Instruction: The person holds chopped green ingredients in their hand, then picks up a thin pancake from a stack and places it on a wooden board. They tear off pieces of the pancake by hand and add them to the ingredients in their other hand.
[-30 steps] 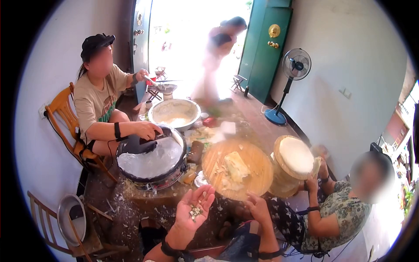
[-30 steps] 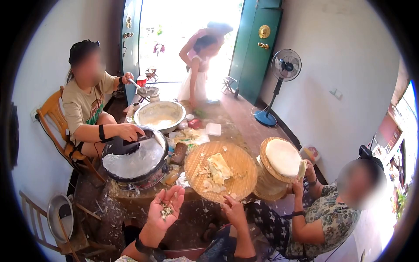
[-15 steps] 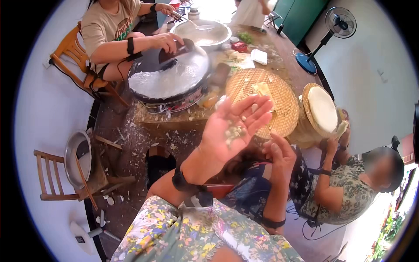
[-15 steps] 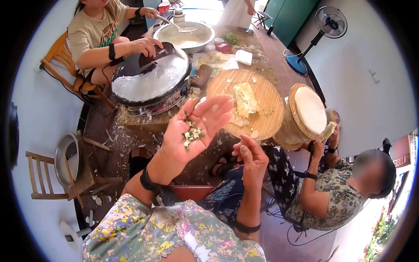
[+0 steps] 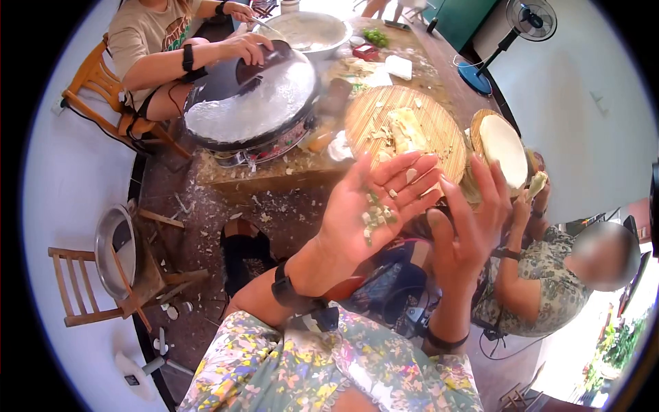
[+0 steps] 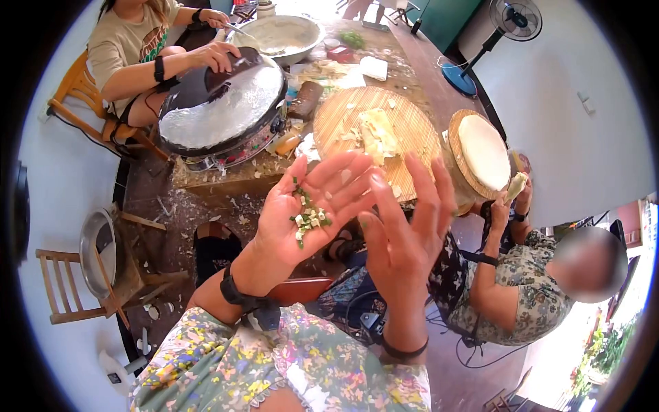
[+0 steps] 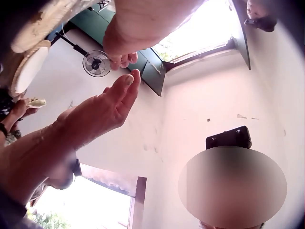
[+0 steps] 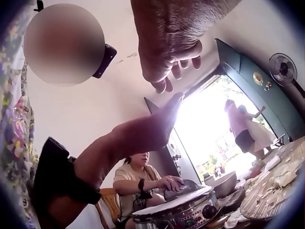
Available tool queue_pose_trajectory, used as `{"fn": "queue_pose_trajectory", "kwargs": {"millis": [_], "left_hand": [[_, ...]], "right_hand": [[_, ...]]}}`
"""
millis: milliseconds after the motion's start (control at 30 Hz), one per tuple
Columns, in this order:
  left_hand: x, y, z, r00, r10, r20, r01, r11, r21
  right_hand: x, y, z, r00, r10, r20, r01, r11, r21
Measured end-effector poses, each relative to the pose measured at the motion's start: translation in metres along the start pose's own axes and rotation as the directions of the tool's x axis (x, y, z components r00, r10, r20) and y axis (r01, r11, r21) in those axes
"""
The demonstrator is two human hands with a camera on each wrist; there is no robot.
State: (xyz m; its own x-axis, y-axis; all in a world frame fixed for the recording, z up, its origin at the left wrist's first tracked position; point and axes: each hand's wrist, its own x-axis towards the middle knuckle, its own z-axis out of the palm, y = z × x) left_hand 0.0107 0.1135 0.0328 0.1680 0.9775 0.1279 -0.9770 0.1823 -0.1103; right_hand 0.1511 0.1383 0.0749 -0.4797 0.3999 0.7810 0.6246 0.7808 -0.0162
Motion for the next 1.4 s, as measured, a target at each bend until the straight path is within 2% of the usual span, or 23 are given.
{"fn": "queue_pose_trajectory", "kwargs": {"millis": [33, 133, 233, 333, 433, 567, 633, 767, 833, 867, 967, 1033, 1233, 1400], "left_hand": [[0.001, 0.002, -0.008, 0.999, -0.015, 0.051, 0.016, 1.0, -0.023], [0.003, 0.011, -0.023, 0.997, -0.035, 0.065, 0.04, 0.997, -0.067], [0.005, 0.014, -0.016, 1.0, 0.009, -0.003, -0.009, 1.0, 0.021], [0.006, 0.013, -0.012, 0.995, 0.061, -0.082, -0.056, 0.997, 0.059], [0.007, 0.016, -0.016, 0.996, 0.055, -0.075, -0.051, 0.997, 0.055], [0.011, 0.02, -0.015, 0.994, 0.1, -0.037, -0.1, 0.995, 0.011], [0.008, 0.021, -0.004, 0.994, 0.1, -0.054, -0.102, 0.994, -0.041], [0.006, 0.026, -0.006, 0.997, 0.071, -0.038, -0.071, 0.997, 0.007], [0.005, 0.023, -0.002, 0.997, 0.041, -0.064, -0.038, 0.998, 0.04], [0.005, 0.023, -0.002, 0.998, 0.041, -0.045, -0.038, 0.998, 0.056], [0.003, 0.025, 0.0, 0.999, 0.045, -0.019, -0.043, 0.996, 0.078], [0.004, 0.024, 0.004, 0.997, 0.061, -0.037, -0.059, 0.996, 0.06], [0.002, 0.019, 0.004, 0.989, 0.134, -0.064, -0.129, 0.989, 0.079], [0.005, 0.01, 0.002, 0.992, 0.122, -0.04, -0.124, 0.992, -0.032]], "right_hand": [[0.005, 0.003, 0.005, 0.999, -0.046, 0.026, 0.048, 0.997, -0.058], [0.004, 0.005, 0.024, 0.991, -0.083, 0.104, 0.094, 0.99, -0.107], [0.005, -0.003, 0.026, 0.973, -0.066, 0.22, 0.086, 0.993, -0.083], [0.01, -0.018, 0.024, 0.958, 0.045, 0.285, -0.081, 0.99, 0.116], [0.005, -0.017, 0.034, 0.964, 0.002, 0.265, -0.09, 0.943, 0.32], [0.005, -0.024, 0.037, 0.953, 0.055, 0.298, -0.201, 0.85, 0.487], [0.009, -0.026, 0.037, 0.953, 0.097, 0.285, -0.233, 0.837, 0.495], [0.032, -0.037, 0.028, 0.932, 0.025, 0.361, -0.14, 0.945, 0.296], [0.035, -0.038, 0.028, 0.916, -0.043, 0.398, -0.078, 0.956, 0.283], [0.037, -0.038, 0.028, 0.915, -0.079, 0.396, -0.069, 0.936, 0.346], [0.035, -0.038, 0.028, 0.932, -0.084, 0.352, -0.099, 0.876, 0.472], [0.033, -0.037, 0.03, 0.949, -0.067, 0.309, -0.094, 0.874, 0.476], [0.028, -0.043, 0.028, 0.971, -0.032, 0.237, -0.031, 0.965, 0.259], [0.017, -0.021, 0.027, 0.99, -0.041, 0.138, 0.019, 0.987, 0.161]]}}
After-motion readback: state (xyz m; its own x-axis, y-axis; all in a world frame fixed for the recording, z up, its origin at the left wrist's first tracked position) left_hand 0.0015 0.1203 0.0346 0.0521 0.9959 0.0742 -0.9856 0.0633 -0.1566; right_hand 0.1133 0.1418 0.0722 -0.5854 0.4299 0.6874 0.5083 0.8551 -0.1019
